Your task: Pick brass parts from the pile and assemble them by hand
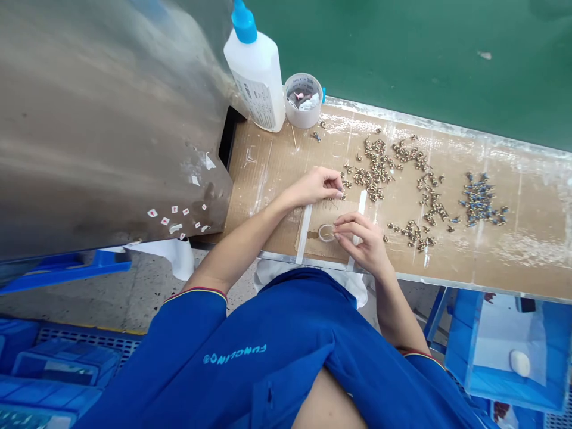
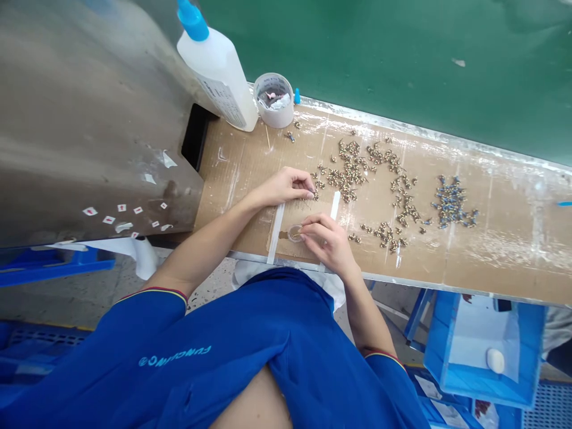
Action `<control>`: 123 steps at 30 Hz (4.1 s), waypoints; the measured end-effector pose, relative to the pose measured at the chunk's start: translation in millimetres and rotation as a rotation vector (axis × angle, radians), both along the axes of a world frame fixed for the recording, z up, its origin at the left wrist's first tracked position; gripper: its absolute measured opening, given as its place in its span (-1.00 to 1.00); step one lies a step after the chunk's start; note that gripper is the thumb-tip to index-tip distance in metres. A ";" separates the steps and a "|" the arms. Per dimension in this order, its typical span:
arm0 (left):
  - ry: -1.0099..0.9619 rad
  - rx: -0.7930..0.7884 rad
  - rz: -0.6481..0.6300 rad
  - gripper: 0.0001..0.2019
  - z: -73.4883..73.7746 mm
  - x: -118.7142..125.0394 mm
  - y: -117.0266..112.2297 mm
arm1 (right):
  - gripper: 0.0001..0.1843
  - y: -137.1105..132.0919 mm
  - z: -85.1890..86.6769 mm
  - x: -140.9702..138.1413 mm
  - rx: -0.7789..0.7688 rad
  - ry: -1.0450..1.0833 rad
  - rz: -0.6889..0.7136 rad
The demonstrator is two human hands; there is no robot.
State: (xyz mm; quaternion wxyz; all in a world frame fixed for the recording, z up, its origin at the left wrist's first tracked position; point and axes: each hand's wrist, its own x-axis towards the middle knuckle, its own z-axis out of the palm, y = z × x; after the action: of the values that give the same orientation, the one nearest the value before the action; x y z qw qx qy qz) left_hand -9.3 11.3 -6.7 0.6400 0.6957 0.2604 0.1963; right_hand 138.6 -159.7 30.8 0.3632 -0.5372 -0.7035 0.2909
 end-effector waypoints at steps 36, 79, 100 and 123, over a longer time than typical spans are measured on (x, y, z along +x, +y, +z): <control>-0.117 -0.237 0.143 -0.79 1.2 -0.3 4.1 | -0.73 51.6 -32.9 24.5 -0.017 -0.703 -0.093; 0.238 0.337 0.160 -0.88 -2.0 6.3 -0.9 | -0.56 86.9 -58.2 16.1 -0.069 0.333 -0.441; 0.183 0.504 0.037 -0.80 -16.0 2.1 2.1 | -0.83 84.5 -56.6 31.2 -0.155 0.259 -0.235; 0.149 0.311 0.069 -0.80 -3.9 -1.5 1.6 | -0.75 82.3 -59.6 20.5 -0.157 0.330 -0.319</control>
State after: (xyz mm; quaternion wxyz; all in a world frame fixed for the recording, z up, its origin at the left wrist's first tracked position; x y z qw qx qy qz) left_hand -10.8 12.9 -10.6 0.4964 0.7896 0.2975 0.2039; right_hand 159.1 -77.4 -28.8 0.4714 -0.6133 -0.5162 0.3677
